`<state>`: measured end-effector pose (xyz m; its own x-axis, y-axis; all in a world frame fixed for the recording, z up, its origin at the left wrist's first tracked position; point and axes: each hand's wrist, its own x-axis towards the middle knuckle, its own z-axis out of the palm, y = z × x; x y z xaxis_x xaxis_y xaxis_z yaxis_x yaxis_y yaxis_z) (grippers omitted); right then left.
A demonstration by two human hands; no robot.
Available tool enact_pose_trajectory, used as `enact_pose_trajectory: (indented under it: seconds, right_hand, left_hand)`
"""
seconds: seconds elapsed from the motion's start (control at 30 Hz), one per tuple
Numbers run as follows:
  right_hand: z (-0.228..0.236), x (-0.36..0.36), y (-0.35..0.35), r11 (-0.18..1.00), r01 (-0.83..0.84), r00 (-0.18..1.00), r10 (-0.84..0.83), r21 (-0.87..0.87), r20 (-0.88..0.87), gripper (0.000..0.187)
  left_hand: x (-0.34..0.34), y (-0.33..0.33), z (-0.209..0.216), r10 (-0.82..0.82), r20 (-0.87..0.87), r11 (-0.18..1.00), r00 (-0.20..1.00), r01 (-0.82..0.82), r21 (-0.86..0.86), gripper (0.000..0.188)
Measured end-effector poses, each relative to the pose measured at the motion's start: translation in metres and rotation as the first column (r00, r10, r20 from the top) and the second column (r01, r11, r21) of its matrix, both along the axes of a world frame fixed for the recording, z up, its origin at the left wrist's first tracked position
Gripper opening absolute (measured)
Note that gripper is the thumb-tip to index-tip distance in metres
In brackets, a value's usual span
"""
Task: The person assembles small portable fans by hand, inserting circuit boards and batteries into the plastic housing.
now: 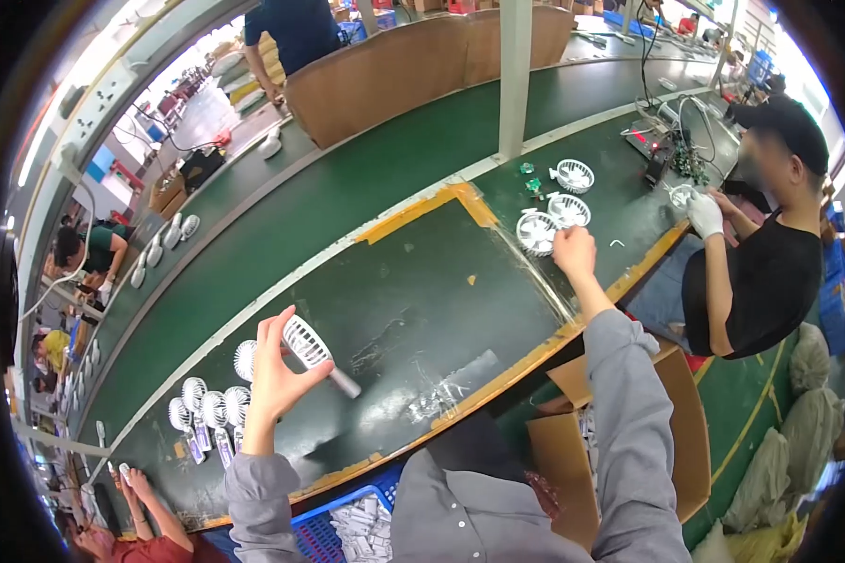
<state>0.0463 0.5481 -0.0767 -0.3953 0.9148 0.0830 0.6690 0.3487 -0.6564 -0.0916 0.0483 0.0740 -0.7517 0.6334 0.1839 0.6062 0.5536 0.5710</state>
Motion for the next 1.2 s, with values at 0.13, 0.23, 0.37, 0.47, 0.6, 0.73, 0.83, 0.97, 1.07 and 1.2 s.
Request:
enact_pose_trajectory:
  seconds: [0.13,0.23,0.37,0.47,0.6,0.73,0.83,0.97,1.07,1.2]
  right_hand:
    - [0.03,-0.007,-0.068,0.958,0.06,0.998,-0.058,0.28,-0.015,0.049]
    - [0.069,0.007,-0.163,0.84,-0.542,0.739,0.475,-0.003,-0.478,0.059]
    - [0.137,0.079,-0.271,0.078,-0.966,0.2,0.826,-0.245,-0.527,0.076]
    - [0.122,0.121,-0.311,0.044,-0.931,0.338,0.48,-0.362,-0.81,0.044]
    - [0.112,0.167,-0.317,0.105,-0.945,0.31,-0.021,-0.311,-0.95,0.018]
    - [0.106,0.176,-0.312,0.087,-0.943,0.283,-0.295,-0.321,-0.913,0.031]
    - [0.123,0.177,-0.328,0.025,-0.985,0.157,-0.274,-0.17,-0.949,0.037]
    - [0.142,0.183,-0.339,-0.006,-0.967,0.251,0.137,-0.254,-0.958,0.048]
    - [0.137,0.201,-0.336,0.017,-0.996,0.093,0.178,-0.092,-0.98,0.066]
    - [0.121,0.212,-0.32,-0.06,-0.97,0.231,0.086,-0.236,-0.969,0.049]
  left_hand:
    - [0.016,-0.006,0.012,-0.067,-0.044,0.948,0.997,0.078,0.308,0.087]
    - [0.053,0.01,0.031,-0.193,-0.016,0.89,0.981,0.181,0.419,0.09]
    - [0.099,0.037,0.045,-0.468,-0.136,0.763,0.873,0.477,0.436,0.087]
    - [0.13,0.032,0.037,-0.502,-0.006,0.702,0.865,0.412,0.581,0.088]
    - [0.185,0.014,-0.031,-0.388,0.407,0.431,0.827,-0.227,0.873,0.079]
    - [0.211,-0.008,-0.086,-0.216,0.622,0.494,0.752,-0.466,0.734,0.058]
    - [0.237,0.005,-0.067,-0.028,0.39,0.759,0.921,-0.234,0.608,0.084]
    - [0.243,0.011,-0.033,-0.44,0.227,0.728,0.869,0.197,0.656,0.056]
    - [0.25,0.012,-0.017,-0.5,0.128,0.612,0.856,0.245,0.752,0.034]
    - [0.256,-0.001,-0.019,-0.56,0.096,0.598,0.823,0.322,0.734,0.035]
